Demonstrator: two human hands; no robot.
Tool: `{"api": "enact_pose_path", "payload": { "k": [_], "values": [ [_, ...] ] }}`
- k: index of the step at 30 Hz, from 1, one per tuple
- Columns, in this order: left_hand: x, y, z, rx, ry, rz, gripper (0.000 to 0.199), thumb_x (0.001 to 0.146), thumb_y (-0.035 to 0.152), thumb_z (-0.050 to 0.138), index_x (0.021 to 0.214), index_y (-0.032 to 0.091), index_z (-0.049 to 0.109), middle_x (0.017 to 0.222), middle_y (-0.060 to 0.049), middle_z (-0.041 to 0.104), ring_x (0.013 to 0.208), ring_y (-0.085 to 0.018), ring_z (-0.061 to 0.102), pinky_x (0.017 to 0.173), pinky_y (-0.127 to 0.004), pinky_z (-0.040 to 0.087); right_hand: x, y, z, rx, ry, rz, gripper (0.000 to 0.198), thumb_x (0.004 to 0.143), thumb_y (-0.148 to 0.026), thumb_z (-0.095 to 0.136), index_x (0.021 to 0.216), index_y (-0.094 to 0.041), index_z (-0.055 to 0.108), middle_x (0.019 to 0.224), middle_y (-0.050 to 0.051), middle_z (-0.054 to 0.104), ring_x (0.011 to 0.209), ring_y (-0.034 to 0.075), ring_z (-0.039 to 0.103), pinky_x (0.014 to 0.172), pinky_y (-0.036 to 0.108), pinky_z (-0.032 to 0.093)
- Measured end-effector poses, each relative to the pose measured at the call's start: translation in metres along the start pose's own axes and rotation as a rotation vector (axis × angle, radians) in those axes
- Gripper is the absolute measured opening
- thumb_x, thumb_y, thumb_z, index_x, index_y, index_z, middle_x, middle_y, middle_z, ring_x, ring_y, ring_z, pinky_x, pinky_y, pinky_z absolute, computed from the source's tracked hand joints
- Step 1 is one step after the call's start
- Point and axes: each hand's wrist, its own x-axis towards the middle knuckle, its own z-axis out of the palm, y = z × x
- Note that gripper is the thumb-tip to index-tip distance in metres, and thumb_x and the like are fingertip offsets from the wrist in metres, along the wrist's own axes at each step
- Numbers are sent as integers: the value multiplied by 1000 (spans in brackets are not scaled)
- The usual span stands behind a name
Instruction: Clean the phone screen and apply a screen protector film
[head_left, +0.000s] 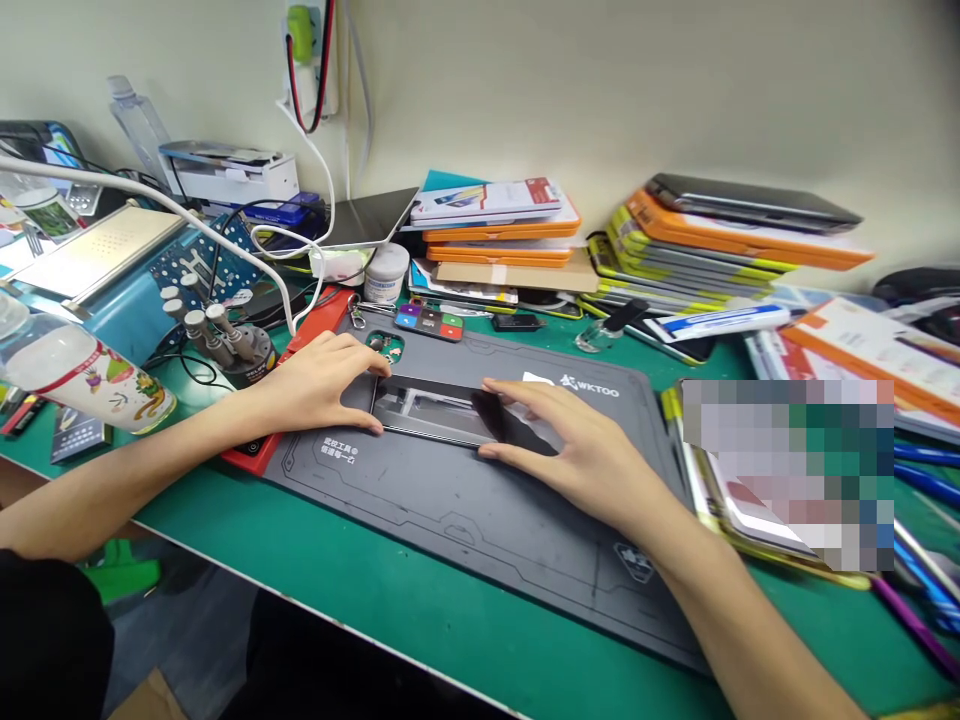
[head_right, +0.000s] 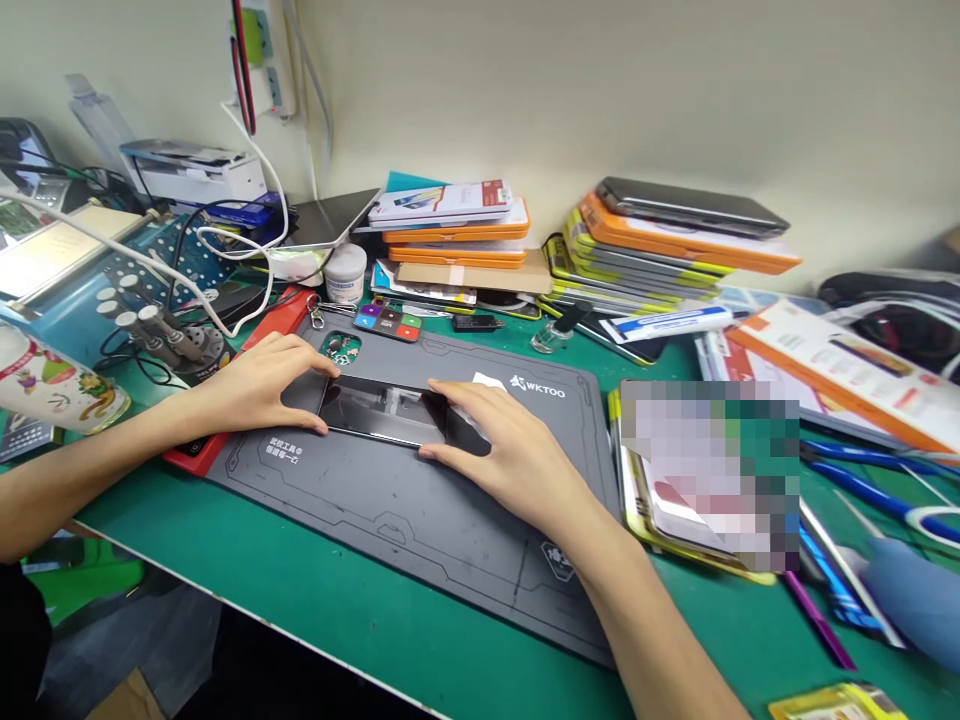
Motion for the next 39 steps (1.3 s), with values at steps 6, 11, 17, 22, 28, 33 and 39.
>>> {"api": "enact_pose_path", "payload": {
  "k": [6, 11, 17, 22, 28, 33, 39],
  "values": [
    [-1, -2, 1, 88, 27, 28, 69, 92, 62, 89, 143, 19, 68, 142, -14, 77, 136, -32, 63, 119, -44, 46, 0, 1, 0, 21, -6, 14, 63, 101, -66, 76, 153, -31, 69, 149, 11, 78, 135, 37, 74, 116, 60, 60],
    [-1, -1, 1, 171, 56, 57, 71, 93, 71, 83, 139, 17, 72, 139, -15, 77, 134, -33, 64, 118, -44, 46, 0, -2, -1, 9, -6, 6, 63, 102, -66, 74, 153, -28, 69, 149, 13, 78, 135, 37, 75, 115, 60, 61],
    [-3, 2, 0, 283, 75, 81, 70, 97, 75, 76, 135, 17, 77, 135, -17, 78, 128, -34, 65, 115, -46, 46, 1, -2, -2, -19, -13, 8, 62, 103, -65, 72, 154, -30, 69, 148, 12, 78, 133, 38, 76, 114, 60, 63],
    [-4, 2, -2, 309, 68, 115, 64, 100, 73, 73, 136, 20, 79, 132, -16, 80, 126, -34, 66, 113, -46, 47, 2, -4, -3, -15, -10, 16, 62, 103, -67, 70, 153, -31, 70, 148, 12, 78, 132, 38, 76, 114, 60, 62],
    [-4, 2, -1, 282, 63, 121, 64, 101, 72, 73, 136, 19, 79, 136, -16, 78, 126, -34, 65, 114, -48, 48, 1, -4, -2, 18, -8, 29, 62, 103, -68, 72, 152, -30, 70, 147, 12, 79, 132, 38, 75, 115, 60, 61],
    [-4, 0, -1, 263, 62, 128, 64, 100, 70, 75, 135, 16, 79, 133, -17, 77, 128, -34, 65, 114, -48, 49, 0, -3, -1, 27, 13, 20, 63, 102, -68, 73, 151, -28, 71, 148, 13, 79, 132, 38, 75, 115, 60, 61],
    [-1, -1, 1, 203, 59, 145, 59, 99, 68, 77, 130, 18, 79, 130, -15, 79, 124, -33, 66, 112, -46, 51, 1, -4, -2, 26, 1, 23, 61, 102, -65, 74, 152, -30, 70, 148, 12, 78, 134, 38, 74, 115, 61, 60]
  ]
}}
